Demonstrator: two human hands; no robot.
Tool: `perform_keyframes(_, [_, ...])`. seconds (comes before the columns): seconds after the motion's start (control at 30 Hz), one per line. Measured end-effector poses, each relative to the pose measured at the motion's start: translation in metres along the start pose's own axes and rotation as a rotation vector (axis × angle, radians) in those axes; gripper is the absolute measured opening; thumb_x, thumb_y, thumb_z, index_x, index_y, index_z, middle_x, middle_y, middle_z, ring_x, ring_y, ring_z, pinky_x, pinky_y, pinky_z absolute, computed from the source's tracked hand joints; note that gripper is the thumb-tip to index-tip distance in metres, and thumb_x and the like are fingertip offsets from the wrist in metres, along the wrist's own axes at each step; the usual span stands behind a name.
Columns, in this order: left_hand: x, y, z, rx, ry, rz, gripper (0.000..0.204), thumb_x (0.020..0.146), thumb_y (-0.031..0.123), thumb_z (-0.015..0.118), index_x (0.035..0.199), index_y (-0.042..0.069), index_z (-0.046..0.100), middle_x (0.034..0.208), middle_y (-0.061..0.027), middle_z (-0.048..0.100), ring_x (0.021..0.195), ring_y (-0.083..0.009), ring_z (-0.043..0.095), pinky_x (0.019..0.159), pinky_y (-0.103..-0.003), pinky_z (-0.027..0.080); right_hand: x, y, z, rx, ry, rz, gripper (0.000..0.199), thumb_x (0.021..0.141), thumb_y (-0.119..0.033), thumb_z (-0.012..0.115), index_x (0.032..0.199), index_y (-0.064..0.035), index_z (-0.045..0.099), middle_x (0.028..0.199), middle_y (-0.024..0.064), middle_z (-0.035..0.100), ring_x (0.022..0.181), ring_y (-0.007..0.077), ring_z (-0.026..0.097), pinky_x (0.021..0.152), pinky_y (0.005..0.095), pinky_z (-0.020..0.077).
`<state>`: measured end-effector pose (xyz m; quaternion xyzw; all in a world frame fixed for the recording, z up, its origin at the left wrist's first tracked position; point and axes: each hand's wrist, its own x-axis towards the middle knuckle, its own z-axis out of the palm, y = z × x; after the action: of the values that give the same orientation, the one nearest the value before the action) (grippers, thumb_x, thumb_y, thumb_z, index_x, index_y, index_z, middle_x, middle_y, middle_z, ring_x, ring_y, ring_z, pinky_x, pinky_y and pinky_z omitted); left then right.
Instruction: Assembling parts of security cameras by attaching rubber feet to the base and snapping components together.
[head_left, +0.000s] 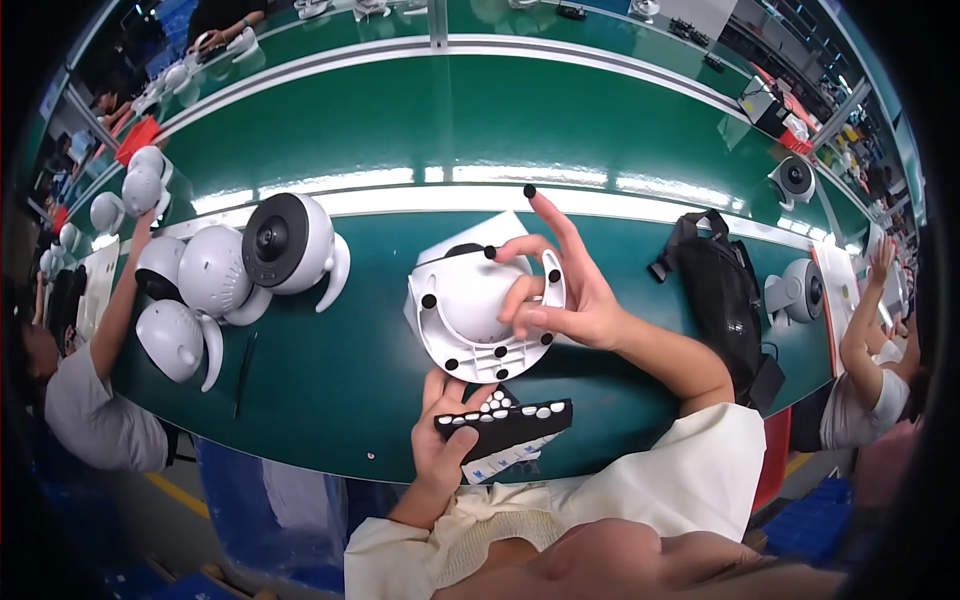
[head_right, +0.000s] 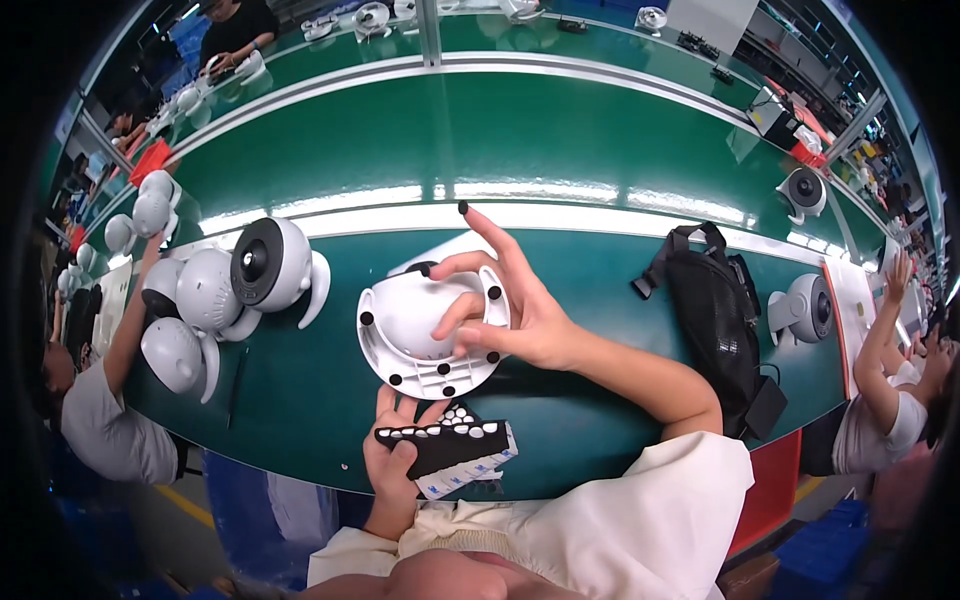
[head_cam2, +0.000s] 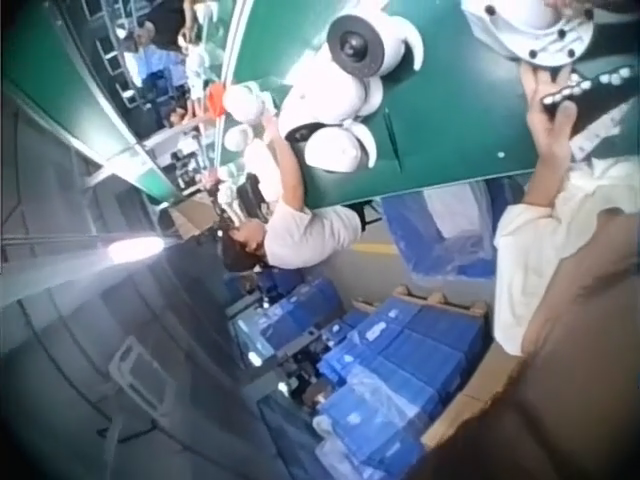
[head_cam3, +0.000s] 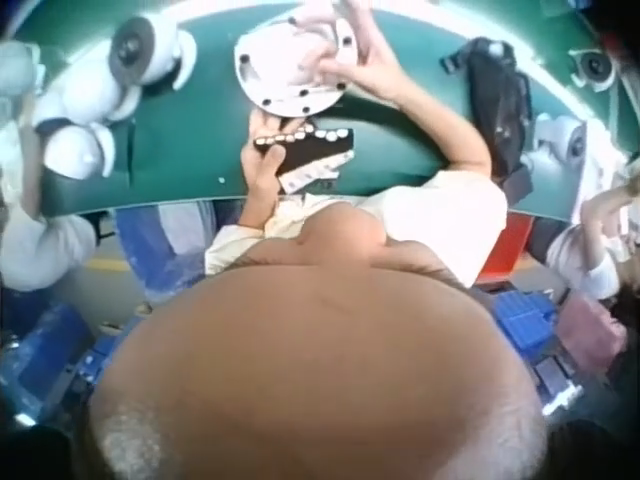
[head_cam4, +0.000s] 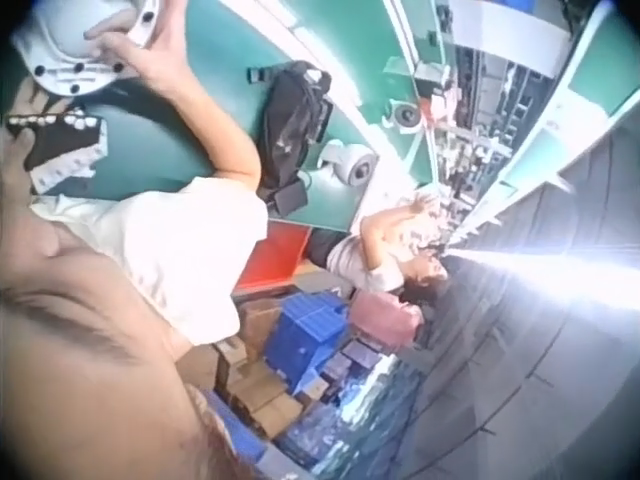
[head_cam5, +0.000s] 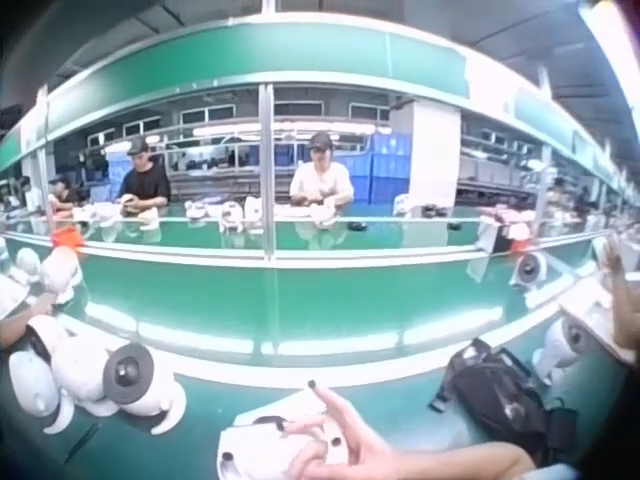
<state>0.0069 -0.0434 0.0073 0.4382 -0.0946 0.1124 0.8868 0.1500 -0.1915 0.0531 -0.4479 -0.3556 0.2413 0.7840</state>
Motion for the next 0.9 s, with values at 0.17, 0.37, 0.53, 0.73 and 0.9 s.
perform_keyframes(0.17, [-0.002, -0.001, -0.002, 0.0, -0.023, 0.008, 0.016, 0.082, 0.012, 0.054, 0.078, -0.003, 0.049, 0.134, -0.021, 0.014, 0.125, -0.0403, 0.021, 0.097, -0.055, 0.025, 0.008, 0.004, 0.006, 0.201, 0.15, 0.034, 0.063, 0.084, -0.02, 0.048, 0.134, -0.0075, 0.013, 0.084, 0.0069, 0.039, 0.04, 0.0088, 0.037, 0.041, 0.0199, 0.0311])
perform_keyframes(0.37, [-0.001, -0.001, -0.002, -0.026, -0.029, -0.002, 0.015, 0.083, 0.011, 0.052, 0.08, -0.004, 0.048, 0.134, -0.0224, 0.015, 0.124, -0.0417, 0.022, 0.098, -0.054, 0.025, 0.029, -0.018, 0.014, 0.393, 0.239, 0.002, 0.047, 0.086, -0.028, 0.042, 0.124, -0.0052, 0.028, 0.071, 0.0013, 0.038, 0.04, 0.0058, 0.028, 0.038, 0.0203, 0.0216])
perform_keyframes(0.53, [0.002, 0.003, -0.002, 0.017, -0.094, 0.014, 0.015, 0.084, 0.011, 0.05, 0.083, -0.003, 0.049, 0.134, -0.0241, 0.016, 0.125, -0.0435, 0.018, 0.098, -0.053, 0.025, 0.06, -0.065, -0.001, -0.128, 0.339, -0.12, 0.041, 0.085, -0.024, 0.047, 0.12, -0.0031, 0.036, 0.061, -0.0008, 0.04, 0.04, 0.002, 0.024, 0.034, 0.0172, 0.0179])
perform_keyframes(0.73, [0.001, 0.003, 0.0, 0.038, -0.153, 0.031, 0.013, 0.083, 0.009, 0.05, 0.086, -0.003, 0.05, 0.134, -0.0241, 0.017, 0.125, -0.0435, 0.02, 0.098, -0.053, 0.026, 0.106, -0.027, -0.088, -1.344, 0.344, -0.312, 0.037, 0.085, -0.016, 0.049, 0.118, -0.0052, 0.036, 0.055, 0.0126, 0.052, 0.045, 0.0226, 0.048, 0.045, 0.0332, 0.0363])
perform_keyframes(0.9, [0.002, 0.002, -0.005, 0.069, -0.164, 0.018, 0.015, 0.083, 0.008, 0.049, 0.094, -0.002, 0.051, 0.135, -0.0234, 0.017, 0.125, -0.0426, 0.021, 0.099, -0.052, 0.025, 0.123, 0.017, -0.167, -2.042, 0.31, -0.047, 0.044, 0.085, -0.02, 0.044, 0.125, -0.0122, 0.028, 0.071, 0.0131, 0.06, 0.05, 0.0331, 0.056, 0.046, 0.0437, 0.0463])
